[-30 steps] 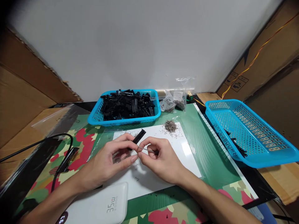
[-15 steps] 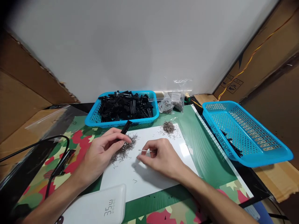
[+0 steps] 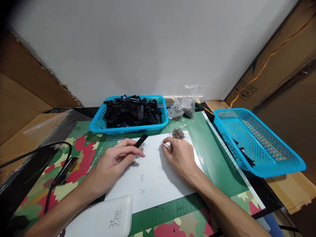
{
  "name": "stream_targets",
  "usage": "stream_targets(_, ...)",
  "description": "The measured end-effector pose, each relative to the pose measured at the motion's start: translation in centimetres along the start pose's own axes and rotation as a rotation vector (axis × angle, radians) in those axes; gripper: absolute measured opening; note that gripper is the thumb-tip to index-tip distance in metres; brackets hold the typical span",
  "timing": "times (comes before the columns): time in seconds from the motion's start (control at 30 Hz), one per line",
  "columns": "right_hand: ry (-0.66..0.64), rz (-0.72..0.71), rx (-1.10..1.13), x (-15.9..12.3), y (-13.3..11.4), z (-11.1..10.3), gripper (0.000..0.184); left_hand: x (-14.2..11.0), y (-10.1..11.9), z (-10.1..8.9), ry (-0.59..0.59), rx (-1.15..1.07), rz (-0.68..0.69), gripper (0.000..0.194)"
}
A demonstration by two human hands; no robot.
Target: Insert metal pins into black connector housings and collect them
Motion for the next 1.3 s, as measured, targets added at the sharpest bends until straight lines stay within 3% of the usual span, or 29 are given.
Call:
stream_targets(0.23,0.048,0.026,0.000,1.0,0.2,0.4,0.016,-0.4,0.3,0.1,0.015,-0.011,0.004,0.030)
stream_targets(0.7,-0.135,-0.019,-0.033,1.3,0.3,0.9,0.014,-0.4,-0.3,0.6,-0.035,-0.056,0.004,0.029)
stream_targets(0.83,-0.226,-0.149,0.341,0.6,-1.1,1.6,0.025,-0.3,-0.3,0.5,-0.049,-0.045,-0.004,0.029)
stream_targets(0.93,-0.281,-0.165,0.613,0.5,-1.4,2.1,0.031,-0.1,-0.5,0.4,-0.054,-0.039,-0.012,0.029)
stream_targets(1.13,-0.257,-0.129,0.824,0.0,-1.1,2.9,0.035,-0.1,-0.5,0.9,-0.088,-0.038,-0.033,0.030)
stream_targets(1.3,-0.184,-0.195,0.955,-1.2,-3.1,4.1,0.034,-0.1,-0.2,2.1,-0.185,-0.135,-0.013,0.034)
Point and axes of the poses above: each hand's wrist, its own x-axis towards the middle knuckle, its own z-axis out of the palm, y = z × x, the point moved 8 cm from there along x, towards the middle knuckle, and after that the axes turned 12 degrees about -y, right-handed, at the moved point
